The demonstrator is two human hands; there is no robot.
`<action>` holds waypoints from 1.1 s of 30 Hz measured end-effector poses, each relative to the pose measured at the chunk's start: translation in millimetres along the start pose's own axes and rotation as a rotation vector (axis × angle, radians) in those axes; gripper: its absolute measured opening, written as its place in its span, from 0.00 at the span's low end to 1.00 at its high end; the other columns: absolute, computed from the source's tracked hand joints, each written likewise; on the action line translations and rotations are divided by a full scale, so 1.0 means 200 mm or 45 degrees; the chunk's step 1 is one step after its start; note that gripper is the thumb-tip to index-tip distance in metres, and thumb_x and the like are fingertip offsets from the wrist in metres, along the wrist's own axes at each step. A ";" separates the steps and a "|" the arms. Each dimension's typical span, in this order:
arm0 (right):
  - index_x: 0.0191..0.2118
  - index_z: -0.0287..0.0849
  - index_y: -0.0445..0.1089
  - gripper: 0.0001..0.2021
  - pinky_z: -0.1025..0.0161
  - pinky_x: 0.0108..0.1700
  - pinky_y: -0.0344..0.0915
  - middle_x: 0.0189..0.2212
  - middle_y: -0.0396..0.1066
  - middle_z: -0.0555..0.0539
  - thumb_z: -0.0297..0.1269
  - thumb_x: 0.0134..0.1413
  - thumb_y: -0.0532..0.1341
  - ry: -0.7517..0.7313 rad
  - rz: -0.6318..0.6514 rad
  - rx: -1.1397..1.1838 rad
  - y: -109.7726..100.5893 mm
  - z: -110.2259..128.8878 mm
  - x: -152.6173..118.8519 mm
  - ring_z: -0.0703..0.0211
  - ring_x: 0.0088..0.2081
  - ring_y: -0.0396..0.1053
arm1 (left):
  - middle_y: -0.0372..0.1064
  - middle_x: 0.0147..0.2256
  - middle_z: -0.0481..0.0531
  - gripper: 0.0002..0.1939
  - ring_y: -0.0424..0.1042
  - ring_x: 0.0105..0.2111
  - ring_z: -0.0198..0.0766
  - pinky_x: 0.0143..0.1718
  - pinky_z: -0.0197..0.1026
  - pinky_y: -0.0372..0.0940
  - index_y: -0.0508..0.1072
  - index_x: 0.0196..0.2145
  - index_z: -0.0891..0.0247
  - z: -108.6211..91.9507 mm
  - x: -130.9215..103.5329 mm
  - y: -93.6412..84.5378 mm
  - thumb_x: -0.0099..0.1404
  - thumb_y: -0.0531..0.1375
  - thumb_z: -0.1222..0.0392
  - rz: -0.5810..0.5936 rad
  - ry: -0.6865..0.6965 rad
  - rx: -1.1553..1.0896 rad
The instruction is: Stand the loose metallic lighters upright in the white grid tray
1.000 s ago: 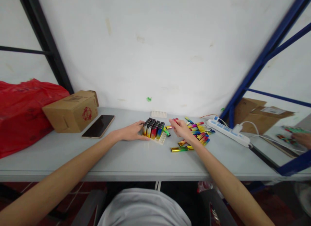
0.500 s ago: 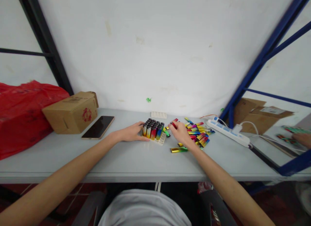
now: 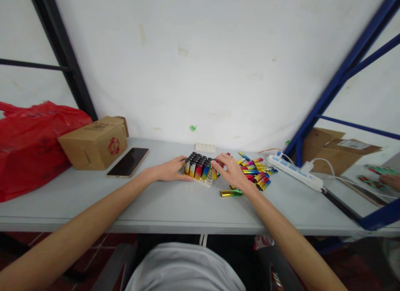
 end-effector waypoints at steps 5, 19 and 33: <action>0.32 0.46 0.69 0.21 0.63 0.36 0.65 0.24 0.74 0.50 0.56 0.72 0.57 0.024 0.086 0.167 0.02 0.02 -0.02 0.58 0.27 0.70 | 0.70 0.64 0.59 0.39 0.67 0.64 0.55 0.71 0.49 0.58 0.74 0.64 0.58 0.00 0.00 0.00 0.68 0.63 0.27 -0.015 0.012 0.010; 0.37 0.47 0.68 0.16 0.65 0.30 0.65 0.25 0.79 0.51 0.52 0.67 0.67 -0.007 0.110 0.189 0.12 0.00 -0.03 0.58 0.25 0.75 | 0.67 0.66 0.60 0.40 0.65 0.66 0.56 0.72 0.50 0.57 0.73 0.64 0.60 0.02 0.00 0.01 0.67 0.64 0.28 -0.004 0.008 0.008; 0.27 0.44 0.69 0.28 0.63 0.34 0.58 0.22 0.73 0.49 0.54 0.78 0.51 0.238 -0.015 -0.152 0.02 -0.09 0.00 0.58 0.26 0.70 | 0.68 0.66 0.59 0.41 0.66 0.66 0.56 0.72 0.50 0.57 0.72 0.66 0.59 0.02 0.00 0.01 0.68 0.62 0.27 0.002 0.005 0.043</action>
Point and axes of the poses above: each hand's wrist, its own x-axis towards the middle knuckle, its own y-axis out of the palm, z = x × y, the point moved 1 cm from there along x, towards the middle knuckle
